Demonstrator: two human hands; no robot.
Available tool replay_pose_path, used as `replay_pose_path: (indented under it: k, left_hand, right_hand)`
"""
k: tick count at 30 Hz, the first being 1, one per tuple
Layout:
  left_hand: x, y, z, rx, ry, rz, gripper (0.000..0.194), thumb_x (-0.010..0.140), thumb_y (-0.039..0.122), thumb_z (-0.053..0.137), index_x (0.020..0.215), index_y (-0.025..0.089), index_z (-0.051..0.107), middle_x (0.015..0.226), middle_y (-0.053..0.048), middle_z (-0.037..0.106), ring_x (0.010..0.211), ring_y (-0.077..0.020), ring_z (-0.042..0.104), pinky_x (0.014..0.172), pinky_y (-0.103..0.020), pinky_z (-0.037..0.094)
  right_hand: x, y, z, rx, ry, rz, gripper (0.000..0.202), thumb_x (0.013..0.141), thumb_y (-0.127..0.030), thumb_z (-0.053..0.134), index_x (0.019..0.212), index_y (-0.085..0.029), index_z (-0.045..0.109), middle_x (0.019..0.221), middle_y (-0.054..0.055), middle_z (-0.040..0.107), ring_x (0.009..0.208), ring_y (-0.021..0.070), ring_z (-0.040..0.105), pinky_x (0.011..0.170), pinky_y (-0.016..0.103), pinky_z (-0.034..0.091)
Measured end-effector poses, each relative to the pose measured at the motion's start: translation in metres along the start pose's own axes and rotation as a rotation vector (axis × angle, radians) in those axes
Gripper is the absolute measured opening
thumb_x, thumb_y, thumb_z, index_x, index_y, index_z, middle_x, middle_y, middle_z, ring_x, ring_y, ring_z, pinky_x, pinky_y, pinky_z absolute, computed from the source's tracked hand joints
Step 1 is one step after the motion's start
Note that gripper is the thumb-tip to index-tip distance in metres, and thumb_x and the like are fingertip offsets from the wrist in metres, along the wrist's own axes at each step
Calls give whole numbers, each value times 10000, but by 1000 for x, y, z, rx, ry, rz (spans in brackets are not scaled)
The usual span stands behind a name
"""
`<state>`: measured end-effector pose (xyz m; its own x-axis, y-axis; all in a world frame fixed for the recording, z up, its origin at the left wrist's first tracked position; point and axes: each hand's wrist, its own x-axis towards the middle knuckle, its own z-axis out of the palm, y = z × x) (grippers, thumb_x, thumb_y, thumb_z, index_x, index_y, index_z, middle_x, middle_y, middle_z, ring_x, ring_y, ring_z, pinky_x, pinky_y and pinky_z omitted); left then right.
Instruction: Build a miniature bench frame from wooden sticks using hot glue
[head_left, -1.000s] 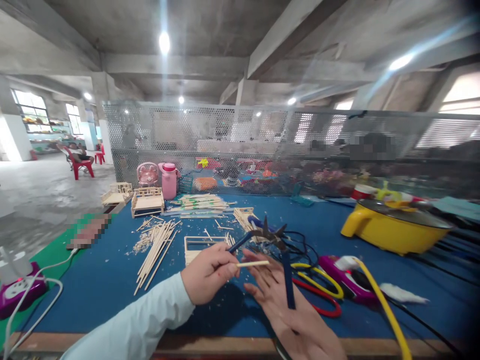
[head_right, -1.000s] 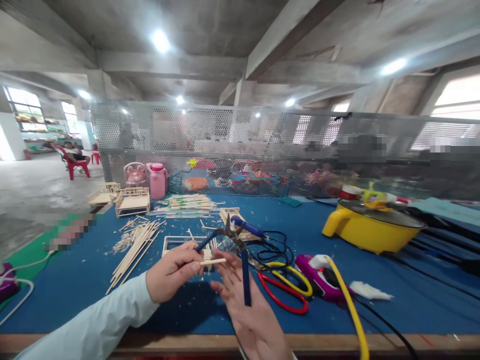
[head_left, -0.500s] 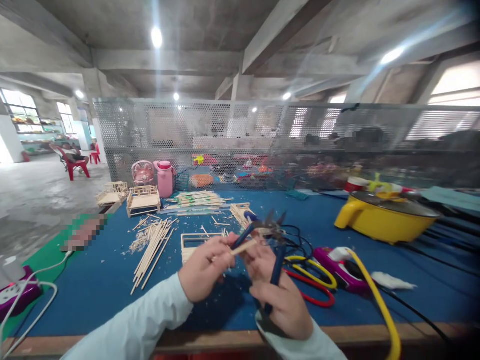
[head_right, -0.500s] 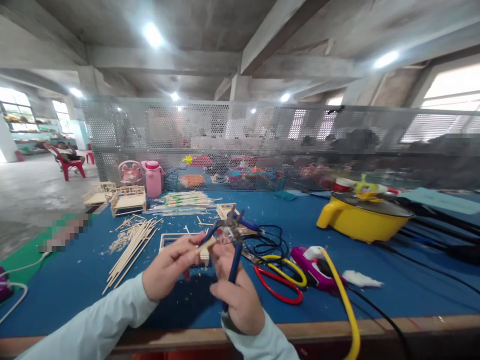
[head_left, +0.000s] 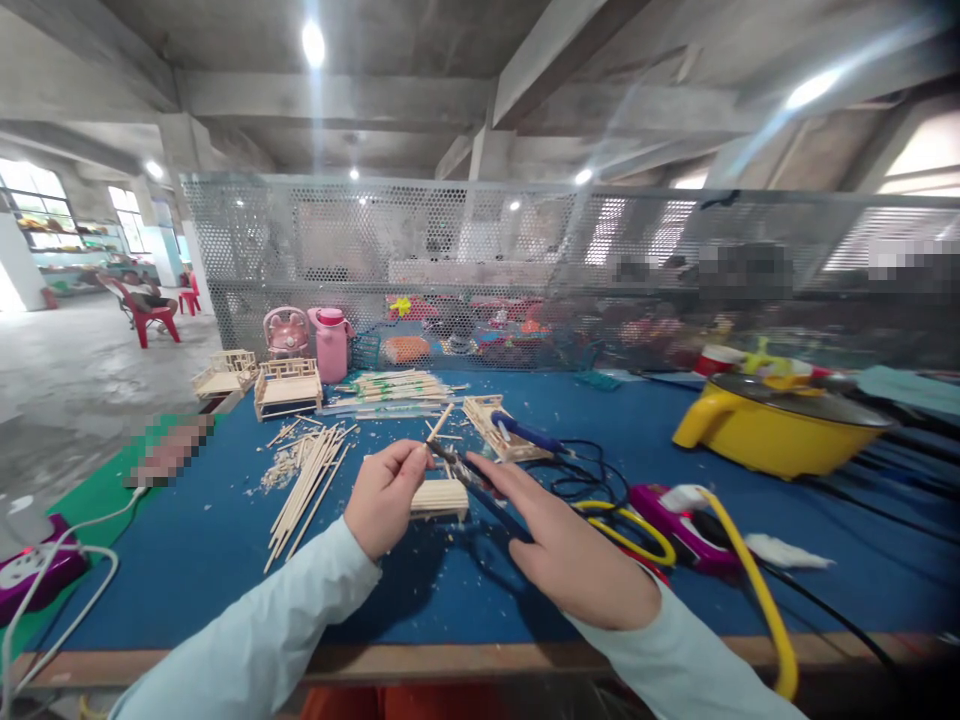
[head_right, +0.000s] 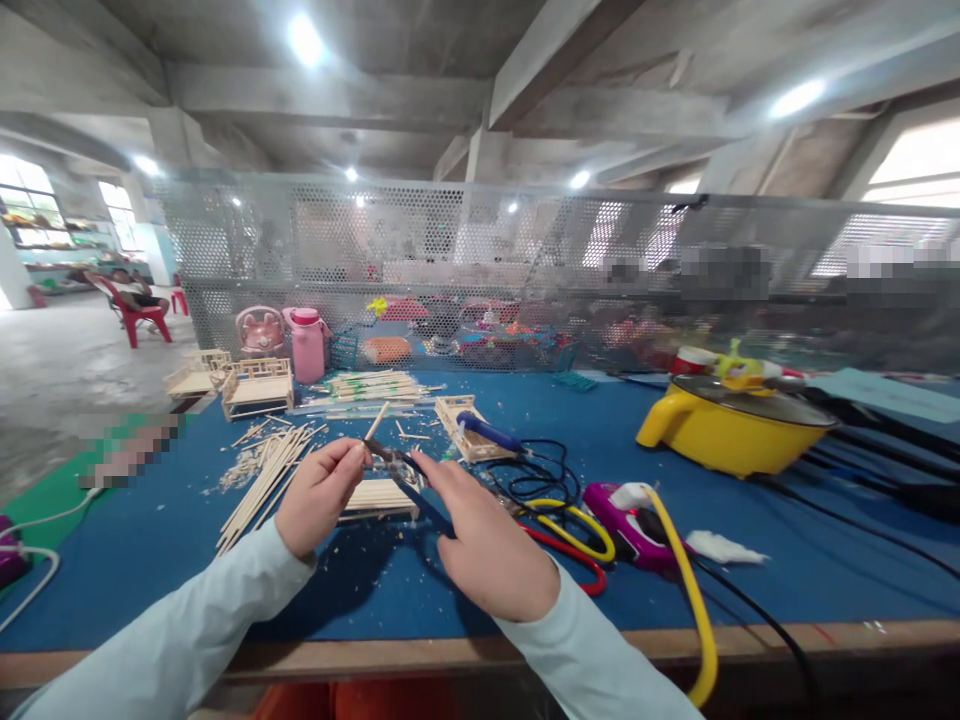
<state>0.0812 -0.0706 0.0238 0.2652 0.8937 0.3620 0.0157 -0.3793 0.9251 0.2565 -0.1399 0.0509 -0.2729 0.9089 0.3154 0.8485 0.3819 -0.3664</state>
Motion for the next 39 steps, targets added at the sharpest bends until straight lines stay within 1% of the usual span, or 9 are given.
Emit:
replay_pose_path:
  k: [5, 14, 18, 21, 25, 27, 31, 35, 39]
  left_hand:
    - [-1, 2, -2, 14, -56, 42, 357, 813, 468, 400, 727, 159, 557, 454, 64, 339, 430, -74, 290, 433, -196, 237]
    - [-2, 3, 1, -61, -183, 12, 363, 831, 467, 365, 726, 149, 506, 467, 78, 292, 422, -61, 242, 421, -193, 202]
    - [-5, 11, 0, -25, -213, 32, 322, 825, 444, 385, 720, 158, 487, 488, 77, 293, 436, -63, 247, 437, -198, 213]
    - [-7, 13, 2, 83, -160, 30, 355, 821, 451, 373, 666, 157, 498, 490, 67, 314, 451, -72, 268, 458, -208, 233]
    - [-7, 8, 8, 199, -60, -17, 424, 826, 467, 323, 558, 165, 456, 473, 47, 359, 456, -85, 309, 461, -222, 244]
    - [-8, 4, 13, 172, -48, -83, 419, 823, 472, 320, 546, 175, 428, 453, 51, 351, 435, -84, 305, 443, -222, 236]
    - [-14, -1, 22, 22, -105, -258, 401, 835, 464, 281, 572, 191, 414, 409, 73, 280, 381, -84, 274, 409, -215, 229]
    - [-25, 5, 26, 85, -261, -112, 408, 846, 443, 296, 641, 171, 523, 473, 49, 362, 455, -95, 352, 472, -219, 298]
    - [-36, 13, 23, 205, -340, 33, 344, 862, 262, 274, 876, 172, 605, 674, -14, 551, 677, -137, 496, 644, -238, 375]
  right_hand:
    - [2, -3, -8, -32, -44, 11, 783, 556, -37, 363, 1327, -173, 337, 1281, 104, 452, 1190, 212, 418, 987, 392, 347]
    - [3, 0, -14, -50, -46, 14, 787, 514, -32, 359, 1291, -154, 392, 1259, 97, 483, 1166, 217, 439, 955, 366, 386]
    - [3, 3, -9, -38, -10, -19, 737, 518, -53, 362, 1247, -135, 432, 1179, 113, 547, 1092, 232, 500, 905, 382, 424]
    - [1, 7, 3, -54, 31, -50, 683, 526, -59, 374, 1202, -109, 459, 1148, 132, 560, 1061, 242, 518, 890, 387, 433]
    - [-1, 10, 27, -202, 157, -83, 673, 549, -45, 397, 1219, -101, 427, 1166, 150, 530, 1078, 252, 493, 897, 403, 422]
    - [-1, 9, 34, -349, 209, -53, 665, 557, -33, 411, 1220, -91, 431, 1083, 160, 556, 1008, 269, 520, 843, 416, 444]
    - [3, 14, 25, -605, 241, 29, 602, 590, -37, 447, 1192, -57, 469, 924, 169, 576, 853, 296, 548, 715, 422, 458]
    - [-7, 38, 9, -477, 190, 106, 586, 612, -59, 438, 1197, -79, 444, 1047, 153, 575, 947, 262, 553, 784, 365, 455]
    - [-32, 56, 8, -446, 110, 226, 500, 670, -153, 475, 1169, -133, 465, 1055, 137, 596, 909, 259, 588, 752, 367, 467]
